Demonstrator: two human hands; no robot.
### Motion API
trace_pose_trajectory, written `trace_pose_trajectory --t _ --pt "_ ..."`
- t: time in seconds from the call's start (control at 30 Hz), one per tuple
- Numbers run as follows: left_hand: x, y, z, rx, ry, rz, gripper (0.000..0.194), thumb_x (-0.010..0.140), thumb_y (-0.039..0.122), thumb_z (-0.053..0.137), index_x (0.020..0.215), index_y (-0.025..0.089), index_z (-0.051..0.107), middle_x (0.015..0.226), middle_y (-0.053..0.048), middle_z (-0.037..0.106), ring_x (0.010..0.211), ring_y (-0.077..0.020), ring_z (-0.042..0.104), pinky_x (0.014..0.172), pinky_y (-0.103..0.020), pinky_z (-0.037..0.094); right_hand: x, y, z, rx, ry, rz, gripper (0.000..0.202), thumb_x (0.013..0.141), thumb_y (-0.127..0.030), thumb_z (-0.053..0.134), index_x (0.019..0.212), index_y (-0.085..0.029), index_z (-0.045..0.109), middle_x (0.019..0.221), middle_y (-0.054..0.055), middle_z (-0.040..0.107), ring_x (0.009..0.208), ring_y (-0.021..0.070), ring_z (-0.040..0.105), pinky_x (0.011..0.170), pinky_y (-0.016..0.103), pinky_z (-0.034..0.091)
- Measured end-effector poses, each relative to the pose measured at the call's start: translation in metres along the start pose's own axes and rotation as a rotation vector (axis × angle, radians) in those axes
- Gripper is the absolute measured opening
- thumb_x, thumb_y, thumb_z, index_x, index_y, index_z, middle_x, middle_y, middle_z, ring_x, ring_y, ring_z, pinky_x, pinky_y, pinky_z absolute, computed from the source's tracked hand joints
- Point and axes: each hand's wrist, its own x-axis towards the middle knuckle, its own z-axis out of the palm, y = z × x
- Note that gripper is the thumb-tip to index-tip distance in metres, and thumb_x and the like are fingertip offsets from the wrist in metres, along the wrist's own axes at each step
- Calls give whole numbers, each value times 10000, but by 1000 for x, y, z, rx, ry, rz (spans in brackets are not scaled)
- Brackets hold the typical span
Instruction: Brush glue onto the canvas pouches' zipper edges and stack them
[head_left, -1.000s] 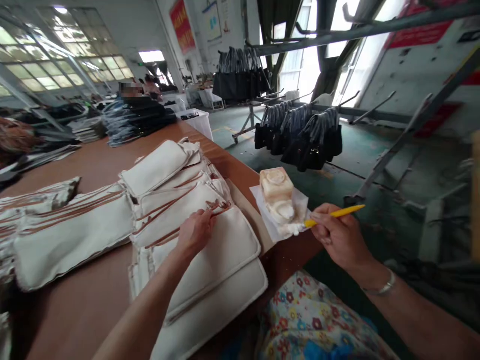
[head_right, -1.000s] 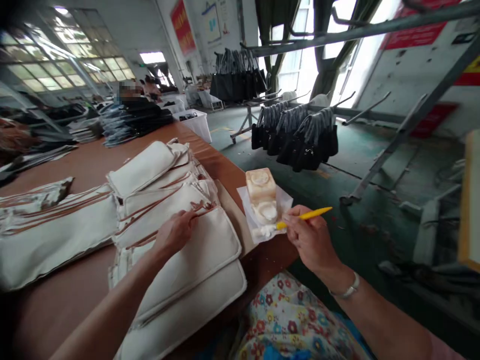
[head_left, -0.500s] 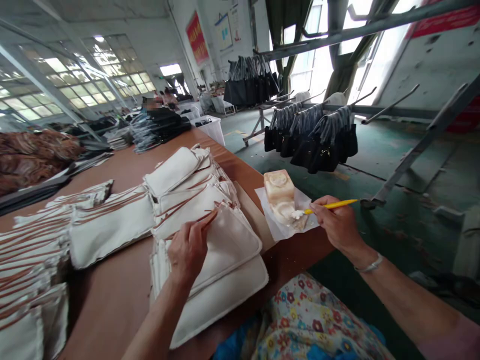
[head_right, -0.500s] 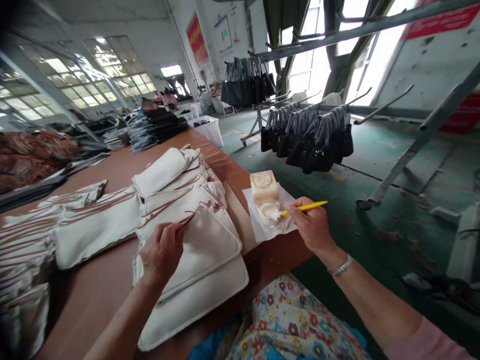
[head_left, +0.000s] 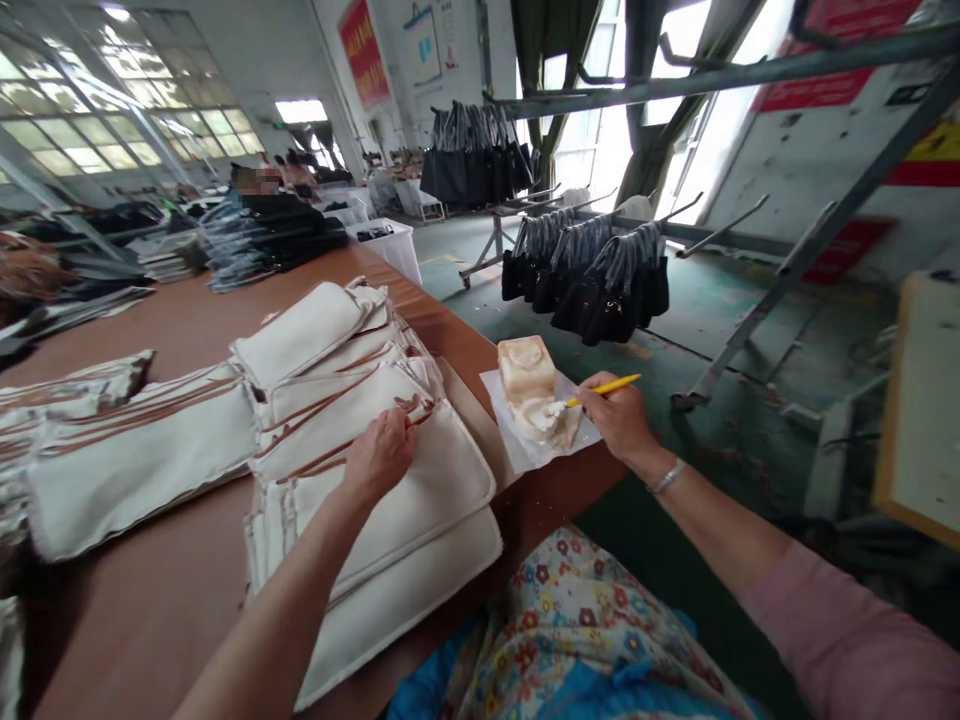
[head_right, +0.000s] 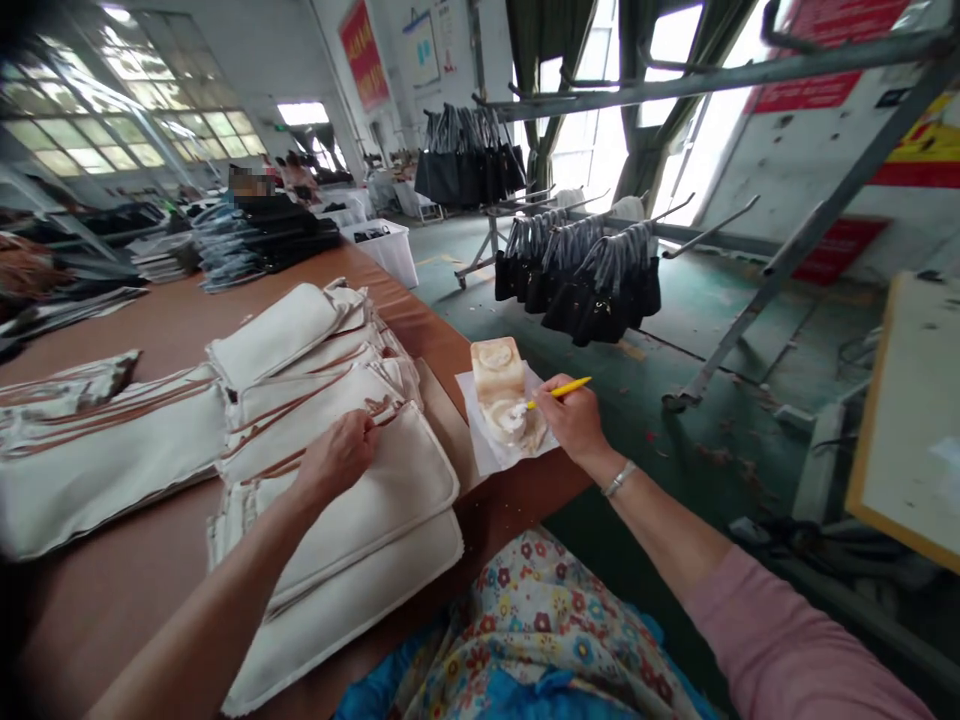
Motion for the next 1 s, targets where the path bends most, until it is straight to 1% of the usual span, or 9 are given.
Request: trace_pose_trajectory --t 0.1,0.27,0.4,0.57,0.67,0.73,0.83,0.93,1.0 --pt "30 10 7 67 -160 4 328 950 368 417 1162 172 571 1088 -159 690 989 -298 668 815 -386 483 7 4 15 -81 -52 -30 193 831 -341 597 712 -195 640 662 26 644 626 191 588 605 287 433" --pt "49 16 12 103 -172 43 337 855 360 544 1124 176 631 1201 -189 654 1116 -351 609 892 -450 460 13 7 31 -142 -106 -57 161 793 -299 595 666 -208 634 659 26 659 627 201 606 640 297 441" --pt "47 12 7 99 -180 73 300 843 344 557 1105 238 660 1159 -130 669 1094 -326 612 870 -414 465 10 5 21 -158 -79 -78 170 848 -309 559 733 -208 631 715 36 671 662 197 614 664 289 450" --pt "27 12 12 120 -37 80 301 911 274 492 1172 219 631 1158 -145 646 1065 -318 612 837 -404 462 -13 7 -3 -158 -160 -117 164 848 -330 602 738 -215 640 718 33 672 675 206 622 664 297 462" --pt "19 15 22 83 21 98 326 941 334 482 1213 212 611 1203 -154 631 1079 -320 604 878 -424 447 -23 7 -13 -167 -111 -133 163 866 -323 600 752 -214 642 734 37 666 687 211 624 669 305 461" --pt "21 18 28 63 33 98 346 959 409 457 1182 209 630 1220 -158 629 1136 -341 576 921 -457 428 -24 5 -15 -151 -66 -130 173 888 -337 589 781 -213 645 746 39 664 693 210 624 666 304 466" --pt "31 23 34 31 15 45 346 972 418 431 1103 199 665 1227 -169 631 1202 -358 538 962 -499 403 -23 4 -11 -128 -128 -142 178 891 -352 595 803 -211 659 759 43 675 704 212 626 682 312 479" --pt "39 24 35 6 -5 -11 293 931 395 518 1092 205 673 1205 -172 640 1183 -360 553 961 -505 408 -27 8 -12 -157 -197 -166 178 875 -348 622 773 -212 673 744 41 679 690 212 620 683 324 474" --pt "42 22 34 -10 -17 -8 287 901 397 565 1103 226 678 1173 -156 653 1138 -346 581 937 -480 432 -32 10 -18 -165 -148 -146 204 887 -363 621 765 -209 676 741 43 675 684 208 612 665 322 471"
